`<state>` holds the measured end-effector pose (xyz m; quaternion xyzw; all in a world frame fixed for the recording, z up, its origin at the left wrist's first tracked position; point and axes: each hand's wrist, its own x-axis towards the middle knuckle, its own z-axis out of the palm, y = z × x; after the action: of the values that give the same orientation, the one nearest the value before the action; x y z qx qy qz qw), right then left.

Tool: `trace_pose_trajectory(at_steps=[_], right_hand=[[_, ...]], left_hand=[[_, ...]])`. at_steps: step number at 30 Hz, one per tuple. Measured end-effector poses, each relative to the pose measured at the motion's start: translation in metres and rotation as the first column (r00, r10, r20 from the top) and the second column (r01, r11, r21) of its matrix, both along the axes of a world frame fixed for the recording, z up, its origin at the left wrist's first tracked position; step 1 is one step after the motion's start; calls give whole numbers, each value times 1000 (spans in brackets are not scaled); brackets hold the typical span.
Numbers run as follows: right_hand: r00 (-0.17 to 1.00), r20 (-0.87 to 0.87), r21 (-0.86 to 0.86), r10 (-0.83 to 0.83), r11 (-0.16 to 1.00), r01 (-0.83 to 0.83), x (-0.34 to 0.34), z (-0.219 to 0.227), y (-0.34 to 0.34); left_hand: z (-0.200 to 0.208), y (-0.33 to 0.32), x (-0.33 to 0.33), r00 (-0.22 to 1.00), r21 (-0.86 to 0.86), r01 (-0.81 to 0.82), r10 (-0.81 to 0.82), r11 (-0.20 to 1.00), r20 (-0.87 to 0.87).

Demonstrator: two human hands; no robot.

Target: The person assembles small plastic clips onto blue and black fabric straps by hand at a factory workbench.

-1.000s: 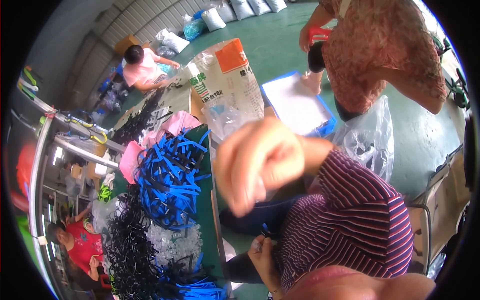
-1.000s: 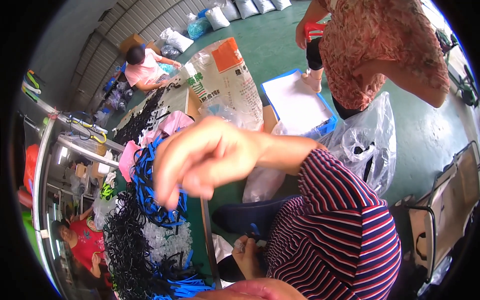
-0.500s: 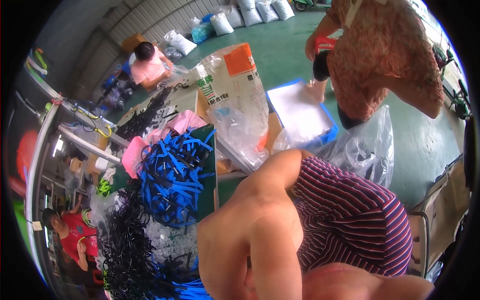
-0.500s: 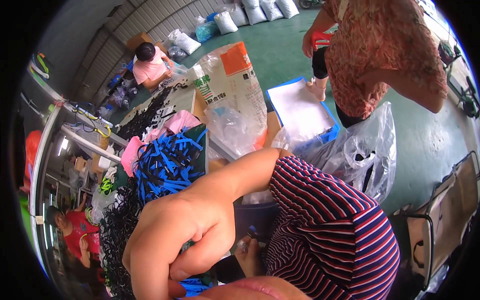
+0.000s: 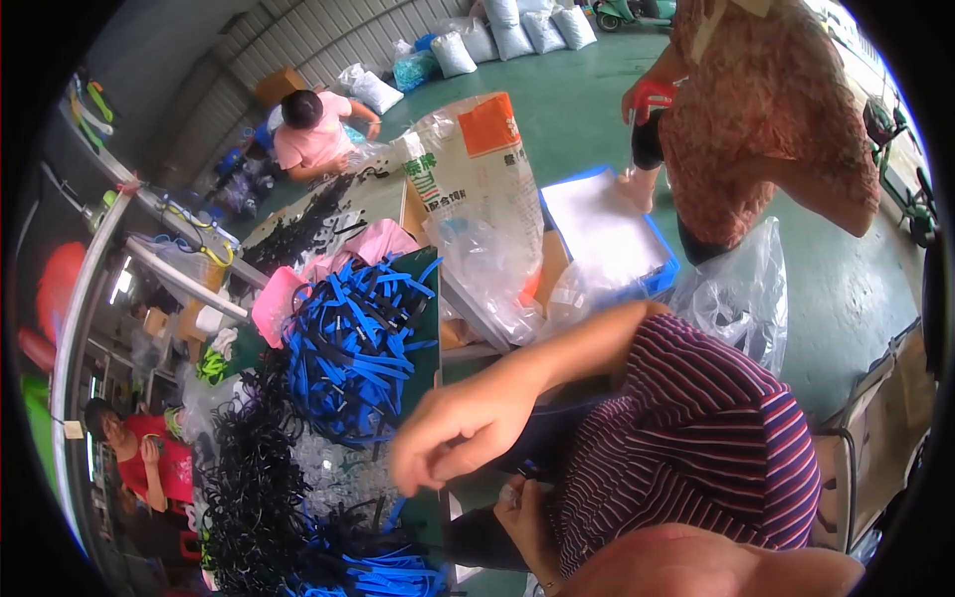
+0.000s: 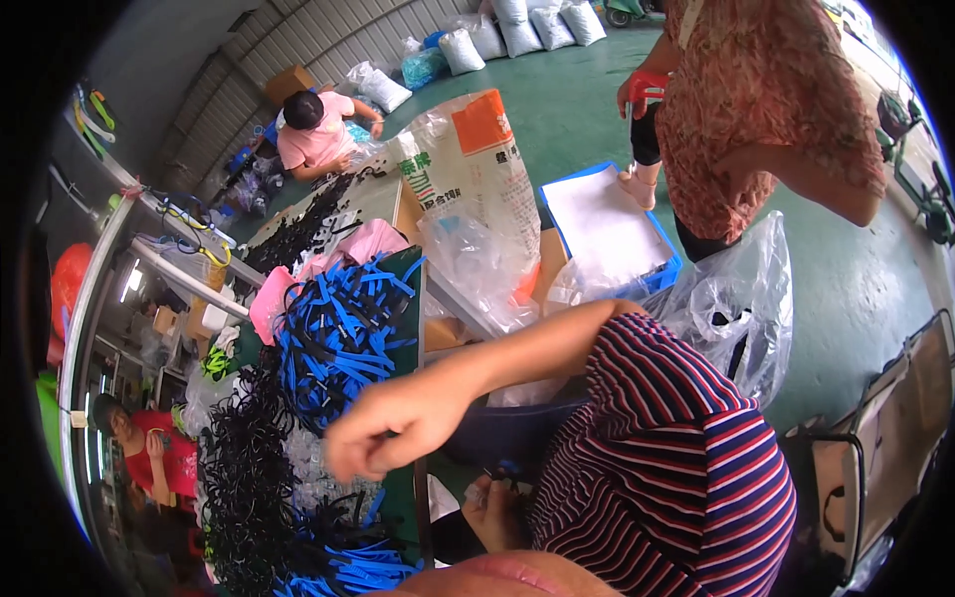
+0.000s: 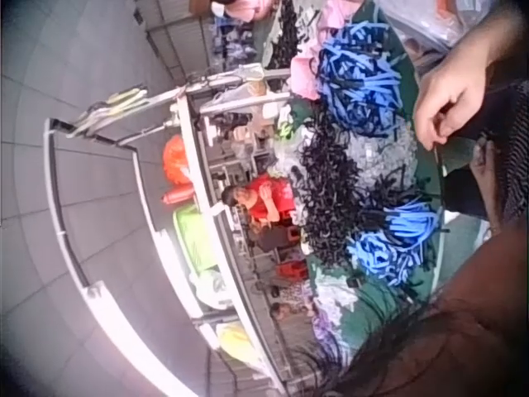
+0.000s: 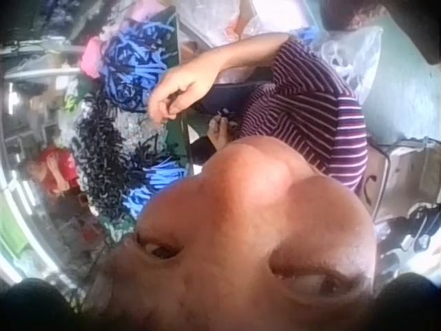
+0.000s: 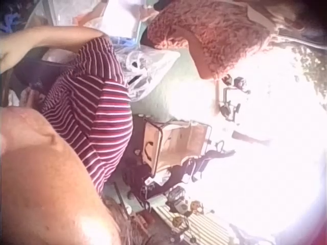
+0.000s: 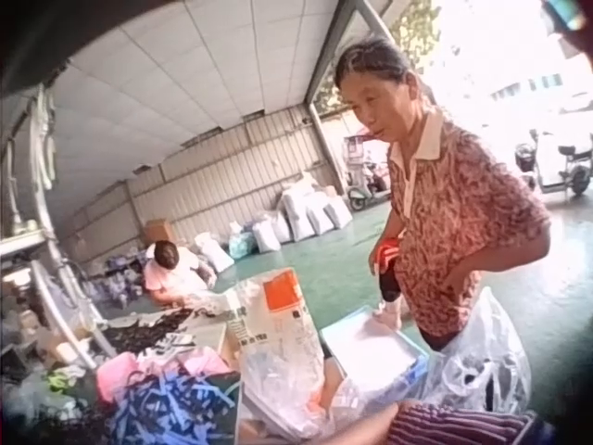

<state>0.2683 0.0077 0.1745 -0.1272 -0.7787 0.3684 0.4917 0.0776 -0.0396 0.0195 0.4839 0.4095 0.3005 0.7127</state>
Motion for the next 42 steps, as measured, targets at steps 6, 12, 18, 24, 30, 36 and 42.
trace_pose_trajectory(at_steps=[6,12,18,24,30,36,42], right_hand=[[941,337,-354,42,931,85,-11,-138,-8],[933,358,-471,-30,857,208,-21,-161,-17],[803,455,-100,-385,874,476,-18,-165,-5],[570,464,238,-678,715,657,-11,-176,17],[830,424,-48,-362,906,420,-8,-161,15],[819,514,-593,257,796,122,36,-157,14],[824,549,-543,138,809,226,87,-144,21]], left_hand=[[15,1,-3,997,38,25,-27,999,70],[11,2,-4,989,100,150,-149,984,-11],[3,6,-2,987,107,131,-121,986,-102],[10,2,4,1000,-1,0,0,1000,5],[-9,11,-5,989,-132,-34,52,991,138],[33,7,-14,991,-122,-108,116,987,65],[-8,18,-49,978,133,-166,181,977,-106]])
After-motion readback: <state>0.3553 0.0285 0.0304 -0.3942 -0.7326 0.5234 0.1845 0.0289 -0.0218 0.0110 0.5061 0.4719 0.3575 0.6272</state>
